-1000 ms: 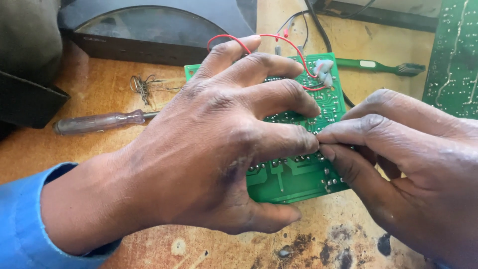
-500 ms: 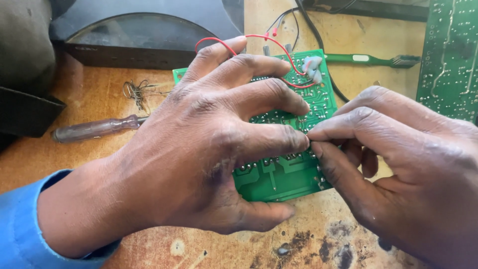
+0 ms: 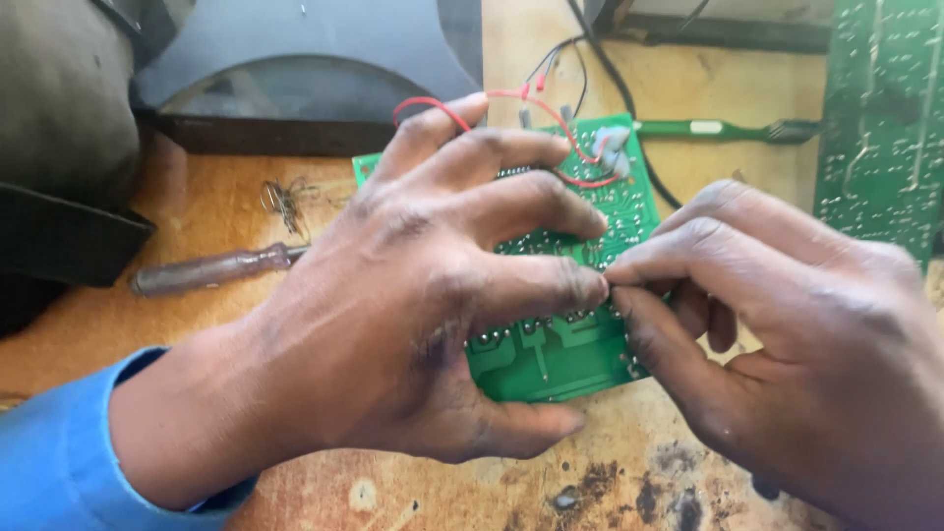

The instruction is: Soldering components and wires onto a circuit board and cleaning the board with a brush.

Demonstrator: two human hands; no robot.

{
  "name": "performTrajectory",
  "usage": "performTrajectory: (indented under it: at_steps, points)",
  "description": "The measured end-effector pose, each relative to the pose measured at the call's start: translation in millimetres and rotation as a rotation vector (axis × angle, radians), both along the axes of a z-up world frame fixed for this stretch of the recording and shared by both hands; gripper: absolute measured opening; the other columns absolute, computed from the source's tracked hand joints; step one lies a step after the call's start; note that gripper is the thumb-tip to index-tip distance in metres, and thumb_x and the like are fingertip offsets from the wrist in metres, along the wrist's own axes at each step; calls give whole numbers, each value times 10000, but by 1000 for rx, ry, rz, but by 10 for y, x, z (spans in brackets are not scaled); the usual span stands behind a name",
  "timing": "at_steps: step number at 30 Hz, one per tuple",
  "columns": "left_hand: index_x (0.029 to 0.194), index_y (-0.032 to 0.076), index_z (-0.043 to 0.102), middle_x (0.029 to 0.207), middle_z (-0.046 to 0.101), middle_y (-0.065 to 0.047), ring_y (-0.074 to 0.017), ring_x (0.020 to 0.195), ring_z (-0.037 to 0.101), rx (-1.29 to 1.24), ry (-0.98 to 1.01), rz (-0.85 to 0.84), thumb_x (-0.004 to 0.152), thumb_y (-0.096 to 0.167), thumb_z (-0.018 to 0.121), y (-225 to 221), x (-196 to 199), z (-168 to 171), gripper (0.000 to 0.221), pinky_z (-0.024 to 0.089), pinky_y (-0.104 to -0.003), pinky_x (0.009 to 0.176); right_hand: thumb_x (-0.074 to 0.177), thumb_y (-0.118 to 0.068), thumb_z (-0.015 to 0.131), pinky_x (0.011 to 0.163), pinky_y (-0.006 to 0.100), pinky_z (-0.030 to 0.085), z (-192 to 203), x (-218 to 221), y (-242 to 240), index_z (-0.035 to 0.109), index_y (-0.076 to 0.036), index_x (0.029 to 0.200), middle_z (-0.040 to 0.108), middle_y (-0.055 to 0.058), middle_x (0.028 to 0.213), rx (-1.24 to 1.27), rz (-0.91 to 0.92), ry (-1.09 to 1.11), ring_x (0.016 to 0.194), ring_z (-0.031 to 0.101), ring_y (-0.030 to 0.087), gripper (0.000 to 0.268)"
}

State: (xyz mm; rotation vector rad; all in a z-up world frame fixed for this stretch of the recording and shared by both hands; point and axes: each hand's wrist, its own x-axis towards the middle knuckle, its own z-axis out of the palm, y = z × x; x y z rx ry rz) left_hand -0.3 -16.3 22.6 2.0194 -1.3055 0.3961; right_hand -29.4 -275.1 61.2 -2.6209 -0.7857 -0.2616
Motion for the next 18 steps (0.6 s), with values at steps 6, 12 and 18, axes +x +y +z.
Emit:
performTrajectory:
  at_steps: [6, 12, 18]
  points:
    - [1041, 164, 742, 1165, 642, -56, -400, 1247, 560, -1, 22, 30, 731, 503, 832, 4, -31, 123, 468, 325, -659, 1085, 936, -104, 691, 540, 237, 454, 27, -89, 359, 715, -123, 899, 614, -13, 798, 6, -15, -9, 521, 534, 87, 48]
    - [1047, 170, 740, 1177, 641, -41, -384, 1257, 550, 2, 29, 35, 736, 517, 822, 12, -43, 156, 474, 317, -666, 1102, 924, -120, 686, 521, 242, 455, 57, -86, 354, 723, -137, 897, 628, -26, 806, -1, -9, -5, 516, 532, 93, 49]
    - [1049, 178, 743, 1180, 642, -41, -399, 1267, 555, 7, 43, 39, 716, 511, 820, 48, -64, 173, 478, 313, -665, 1114, 929, -143, 697, 534, 227, 470, 68, -107, 397, 730, -147, 896, 642, -32, 808, 18, -25, -10, 502, 557, 73, 47]
